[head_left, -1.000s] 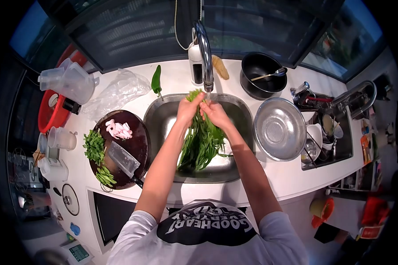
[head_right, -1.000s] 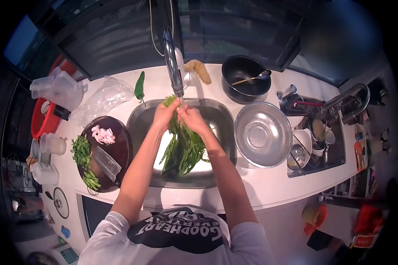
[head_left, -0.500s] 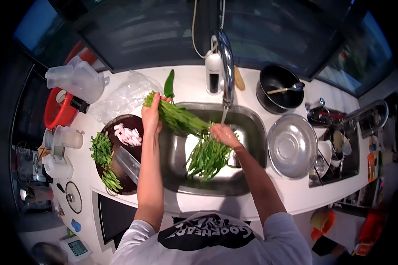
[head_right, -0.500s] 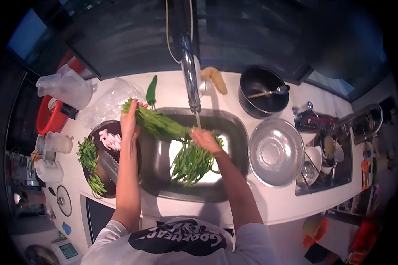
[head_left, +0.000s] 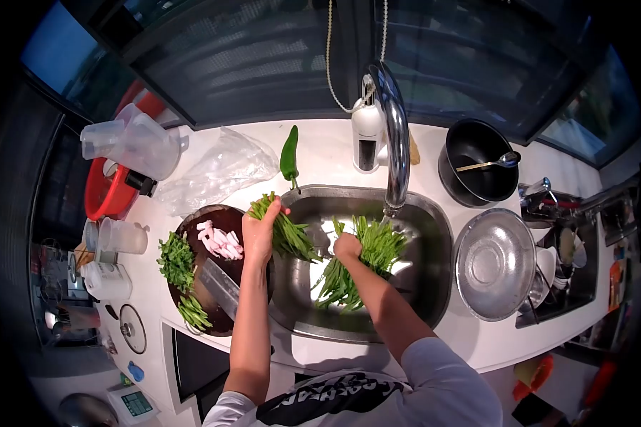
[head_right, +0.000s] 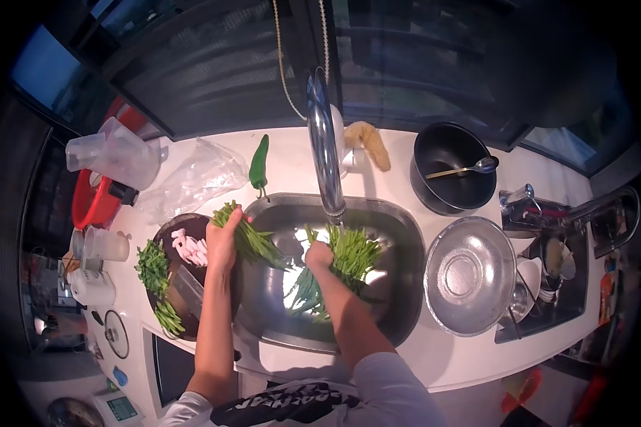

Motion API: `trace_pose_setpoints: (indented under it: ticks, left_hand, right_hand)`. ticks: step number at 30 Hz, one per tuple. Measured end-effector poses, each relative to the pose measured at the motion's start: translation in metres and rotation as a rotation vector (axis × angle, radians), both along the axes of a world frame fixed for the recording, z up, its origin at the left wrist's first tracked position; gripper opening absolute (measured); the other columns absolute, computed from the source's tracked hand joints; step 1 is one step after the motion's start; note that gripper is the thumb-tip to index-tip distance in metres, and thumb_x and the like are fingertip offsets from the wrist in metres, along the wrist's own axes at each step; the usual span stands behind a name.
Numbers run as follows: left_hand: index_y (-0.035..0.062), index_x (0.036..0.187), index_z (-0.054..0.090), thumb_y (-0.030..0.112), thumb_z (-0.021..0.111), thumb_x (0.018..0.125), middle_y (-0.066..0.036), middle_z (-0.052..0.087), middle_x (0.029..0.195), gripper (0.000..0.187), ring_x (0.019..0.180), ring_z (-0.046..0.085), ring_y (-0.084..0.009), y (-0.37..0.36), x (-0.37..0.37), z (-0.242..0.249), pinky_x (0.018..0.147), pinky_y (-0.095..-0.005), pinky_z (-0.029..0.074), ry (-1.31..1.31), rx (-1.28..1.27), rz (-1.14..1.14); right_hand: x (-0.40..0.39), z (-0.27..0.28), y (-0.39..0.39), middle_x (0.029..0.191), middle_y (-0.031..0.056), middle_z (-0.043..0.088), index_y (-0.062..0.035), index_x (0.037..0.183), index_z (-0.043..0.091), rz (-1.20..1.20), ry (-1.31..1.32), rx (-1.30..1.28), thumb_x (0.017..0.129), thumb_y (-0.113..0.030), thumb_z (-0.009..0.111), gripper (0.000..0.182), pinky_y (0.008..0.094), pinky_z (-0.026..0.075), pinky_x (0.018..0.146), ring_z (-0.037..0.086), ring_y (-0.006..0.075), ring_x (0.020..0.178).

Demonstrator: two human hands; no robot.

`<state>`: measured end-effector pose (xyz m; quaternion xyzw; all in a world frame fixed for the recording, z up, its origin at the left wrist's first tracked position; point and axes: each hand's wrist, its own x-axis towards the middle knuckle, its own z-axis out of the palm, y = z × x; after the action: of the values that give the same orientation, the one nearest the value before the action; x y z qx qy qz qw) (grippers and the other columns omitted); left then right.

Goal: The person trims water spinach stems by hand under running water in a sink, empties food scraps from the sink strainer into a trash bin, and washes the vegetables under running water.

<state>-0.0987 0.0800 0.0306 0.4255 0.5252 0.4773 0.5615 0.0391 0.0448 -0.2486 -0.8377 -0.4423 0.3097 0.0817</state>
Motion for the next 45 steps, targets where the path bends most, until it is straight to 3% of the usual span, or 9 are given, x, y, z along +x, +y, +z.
trace_pose_setpoints:
  ticks: [4, 7, 11, 14, 19, 23, 26, 40, 45]
  left_hand:
    - [-0.0052, 0.096, 0.061, 0.004, 0.064, 0.079, -0.006, 0.063, 0.082, 0.019, 0.070, 0.061, -0.0123, -0.003, -0.002, -0.020, 0.063, -0.0239, 0.048, 0.079, -0.090, -0.108]
    - [-0.0044, 0.095, 0.062, 0.001, 0.064, 0.076, -0.005, 0.063, 0.080, 0.020, 0.069, 0.060, -0.0117, -0.011, 0.011, -0.030, 0.065, -0.0234, 0.047, 0.152, -0.108, -0.243]
    - [-0.0032, 0.097, 0.063, 0.008, 0.069, 0.076, -0.003, 0.062, 0.078, 0.024, 0.067, 0.056, -0.0098, -0.020, 0.047, -0.047, 0.062, -0.0241, 0.044, 0.140, -0.121, -0.408]
    - [-0.0028, 0.087, 0.060, 0.011, 0.063, 0.083, -0.006, 0.058, 0.071, 0.014, 0.053, 0.055, -0.0149, -0.029, 0.081, -0.047, 0.049, -0.0284, 0.045, -0.134, -0.277, -0.641]
    - [-0.0034, 0.088, 0.057, 0.012, 0.059, 0.087, -0.010, 0.055, 0.069, 0.016, 0.043, 0.051, -0.0189, -0.045, 0.122, -0.031, 0.039, -0.0321, 0.042, -0.227, -0.259, -0.626]
    - [-0.0017, 0.094, 0.057, 0.013, 0.059, 0.086, -0.011, 0.057, 0.077, 0.017, 0.043, 0.052, -0.0188, -0.050, 0.138, -0.038, 0.034, -0.0332, 0.044, -0.287, -0.241, -0.513]
    - [-0.0026, 0.104, 0.059, 0.013, 0.060, 0.085, -0.009, 0.060, 0.086, 0.024, 0.072, 0.058, -0.0142, -0.055, 0.143, -0.034, 0.050, -0.0292, 0.047, -0.223, -0.217, -0.556]
    - [-0.0012, 0.104, 0.057, 0.020, 0.058, 0.090, -0.008, 0.062, 0.089, 0.025, 0.080, 0.062, -0.0162, -0.047, 0.111, -0.045, 0.068, -0.0292, 0.053, -0.304, -0.274, -0.524]
    - [-0.0019, 0.101, 0.056, 0.015, 0.058, 0.089, -0.009, 0.063, 0.085, 0.020, 0.073, 0.062, -0.0169, -0.043, 0.105, -0.048, 0.064, -0.0288, 0.053, -0.355, -0.169, -0.374]
  right_hand:
    - [0.015, 0.085, -0.016, 0.094, 0.0215, 0.061, -0.0029, 0.090, 0.064, -0.034, 0.249, 0.213, 0.085, -0.031, 0.054, 0.030, 0.0399, 0.046, 0.080, 0.060, 0.0335, 0.093]
    - [0.032, 0.109, -0.036, 0.091, 0.0154, 0.060, 0.0006, 0.090, 0.060, -0.010, 0.494, 0.548, 0.089, -0.025, 0.051, 0.027, 0.0340, 0.043, 0.084, 0.059, 0.0263, 0.092]
    - [0.059, 0.140, -0.055, 0.082, 0.0034, 0.058, -0.0001, 0.095, 0.055, -0.028, 1.130, 0.667, 0.095, -0.018, 0.043, 0.021, 0.0294, 0.044, 0.076, 0.056, 0.0137, 0.077]
    - [0.078, 0.183, -0.069, 0.082, 0.0043, 0.058, -0.0019, 0.100, 0.054, 0.051, 1.345, 0.650, 0.096, -0.017, 0.041, 0.020, 0.0271, 0.045, 0.072, 0.056, 0.0130, 0.073]
    - [0.109, 0.216, -0.091, 0.074, 0.0035, 0.057, -0.0051, 0.112, 0.050, -0.064, 1.261, 0.540, 0.096, -0.023, 0.042, 0.025, 0.0231, 0.044, 0.062, 0.054, 0.0100, 0.064]
    - [0.121, 0.231, -0.106, 0.076, 0.0018, 0.058, -0.0055, 0.108, 0.053, -0.179, 1.274, 0.471, 0.096, -0.022, 0.042, 0.023, 0.0213, 0.044, 0.063, 0.054, 0.0082, 0.067]
    - [0.124, 0.216, -0.105, 0.077, 0.0005, 0.059, -0.0055, 0.106, 0.054, -0.044, 1.105, 0.496, 0.096, -0.021, 0.043, 0.021, 0.0203, 0.045, 0.065, 0.054, 0.0064, 0.069]
    - [0.114, 0.200, -0.099, 0.099, 0.0042, 0.062, -0.0004, 0.109, 0.056, -0.251, 1.378, 0.628, 0.095, -0.019, 0.047, 0.025, 0.0235, 0.047, 0.077, 0.057, 0.0095, 0.088]
    - [0.119, 0.189, -0.097, 0.098, 0.0084, 0.062, 0.0000, 0.109, 0.055, -0.306, 1.459, 0.662, 0.096, -0.022, 0.046, 0.027, 0.0251, 0.049, 0.077, 0.060, 0.0134, 0.087]
